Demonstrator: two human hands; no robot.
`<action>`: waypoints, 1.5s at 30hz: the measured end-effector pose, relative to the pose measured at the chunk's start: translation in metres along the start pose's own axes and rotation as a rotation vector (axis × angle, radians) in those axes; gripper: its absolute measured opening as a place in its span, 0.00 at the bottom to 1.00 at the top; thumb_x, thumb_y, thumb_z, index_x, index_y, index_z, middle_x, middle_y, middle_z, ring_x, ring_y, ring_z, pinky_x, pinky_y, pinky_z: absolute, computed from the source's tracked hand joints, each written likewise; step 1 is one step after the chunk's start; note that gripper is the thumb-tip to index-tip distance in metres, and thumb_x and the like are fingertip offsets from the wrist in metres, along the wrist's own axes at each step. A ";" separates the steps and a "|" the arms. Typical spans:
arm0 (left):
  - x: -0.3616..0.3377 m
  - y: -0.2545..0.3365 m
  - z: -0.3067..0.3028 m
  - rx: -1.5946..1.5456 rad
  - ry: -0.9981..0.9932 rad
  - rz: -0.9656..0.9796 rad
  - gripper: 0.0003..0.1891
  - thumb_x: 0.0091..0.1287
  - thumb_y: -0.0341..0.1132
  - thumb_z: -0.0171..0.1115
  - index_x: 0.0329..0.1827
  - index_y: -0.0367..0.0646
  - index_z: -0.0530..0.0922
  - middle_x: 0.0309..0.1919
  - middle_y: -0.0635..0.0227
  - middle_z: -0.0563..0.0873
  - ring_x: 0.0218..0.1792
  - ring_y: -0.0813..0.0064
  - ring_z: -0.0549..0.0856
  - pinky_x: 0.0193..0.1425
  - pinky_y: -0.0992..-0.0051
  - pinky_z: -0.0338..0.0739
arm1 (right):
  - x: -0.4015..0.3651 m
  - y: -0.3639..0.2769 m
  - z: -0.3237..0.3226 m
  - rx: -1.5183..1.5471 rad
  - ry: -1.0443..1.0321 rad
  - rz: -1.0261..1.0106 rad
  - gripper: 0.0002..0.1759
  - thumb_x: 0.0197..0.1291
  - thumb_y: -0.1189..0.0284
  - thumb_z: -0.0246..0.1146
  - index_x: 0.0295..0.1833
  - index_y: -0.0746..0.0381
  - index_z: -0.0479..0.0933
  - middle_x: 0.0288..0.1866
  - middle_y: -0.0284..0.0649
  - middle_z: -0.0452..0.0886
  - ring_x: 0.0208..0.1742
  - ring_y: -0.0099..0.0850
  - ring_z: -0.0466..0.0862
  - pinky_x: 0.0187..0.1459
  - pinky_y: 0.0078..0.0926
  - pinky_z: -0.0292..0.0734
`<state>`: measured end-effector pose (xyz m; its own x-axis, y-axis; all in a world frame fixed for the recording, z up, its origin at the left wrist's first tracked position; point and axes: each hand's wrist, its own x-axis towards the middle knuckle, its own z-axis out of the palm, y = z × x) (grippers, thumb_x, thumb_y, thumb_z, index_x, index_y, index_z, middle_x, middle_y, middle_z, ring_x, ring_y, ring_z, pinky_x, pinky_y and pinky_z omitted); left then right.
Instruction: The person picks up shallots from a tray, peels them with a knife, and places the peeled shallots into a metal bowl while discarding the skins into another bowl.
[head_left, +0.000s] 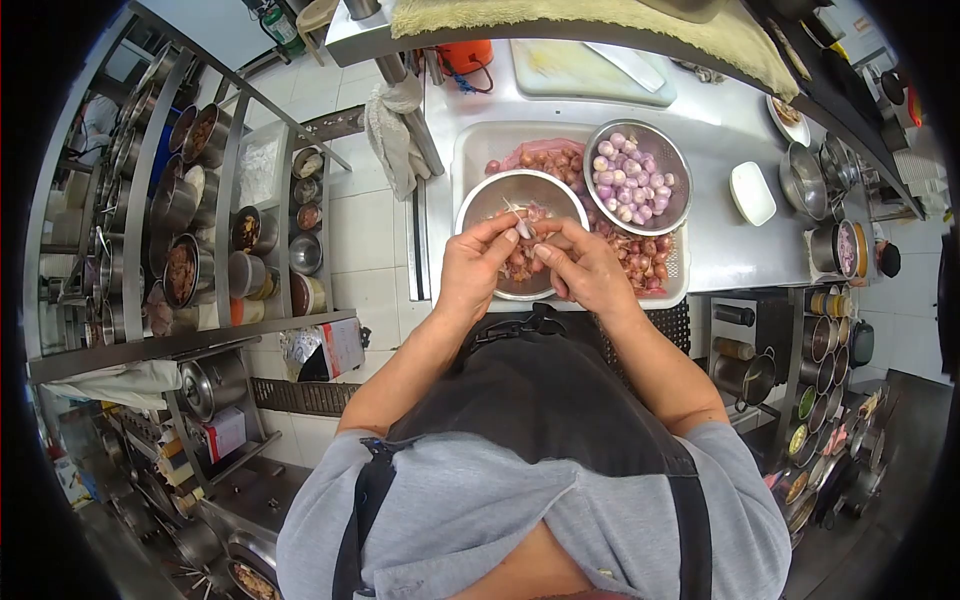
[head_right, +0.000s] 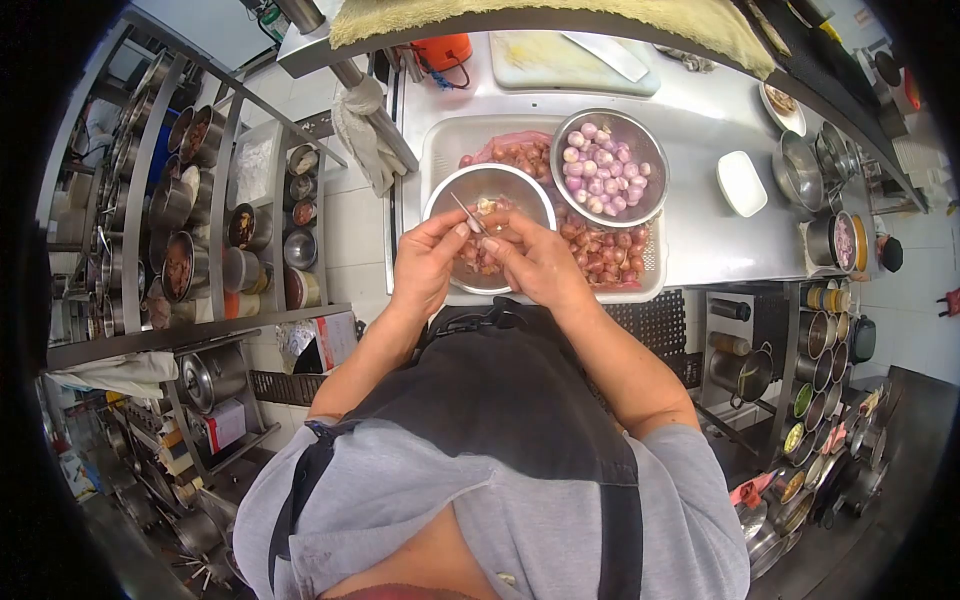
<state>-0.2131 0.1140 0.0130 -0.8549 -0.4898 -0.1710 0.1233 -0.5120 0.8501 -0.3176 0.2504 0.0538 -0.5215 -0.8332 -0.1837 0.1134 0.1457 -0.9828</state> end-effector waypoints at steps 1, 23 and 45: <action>-0.001 0.002 0.003 0.000 -0.001 0.001 0.15 0.68 0.25 0.60 0.57 0.31 0.77 0.44 0.61 0.84 0.33 0.80 0.80 0.38 0.81 0.76 | 0.001 0.001 0.000 -0.001 0.001 -0.001 0.14 0.68 0.71 0.59 0.57 0.62 0.74 0.27 0.32 0.79 0.16 0.16 0.69 0.18 0.15 0.60; 0.007 0.016 -0.006 -0.151 0.009 -0.213 0.11 0.70 0.31 0.58 0.53 0.39 0.75 0.46 0.63 0.84 0.46 0.72 0.84 0.42 0.77 0.74 | 0.002 0.020 -0.020 -0.042 0.102 0.048 0.21 0.69 0.71 0.57 0.65 0.67 0.70 0.32 0.36 0.82 0.18 0.19 0.75 0.18 0.15 0.68; 0.010 0.011 -0.010 -0.198 0.025 -0.212 0.11 0.68 0.25 0.58 0.52 0.35 0.77 0.43 0.65 0.84 0.40 0.77 0.81 0.42 0.78 0.74 | -0.012 0.015 0.000 -0.477 0.079 -0.123 0.26 0.64 0.65 0.62 0.67 0.56 0.71 0.48 0.55 0.83 0.50 0.51 0.83 0.48 0.39 0.78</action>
<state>-0.2153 0.0965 0.0155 -0.8596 -0.3734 -0.3488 0.0416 -0.7315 0.6806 -0.3102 0.2625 0.0414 -0.5711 -0.8194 -0.0489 -0.3428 0.2922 -0.8928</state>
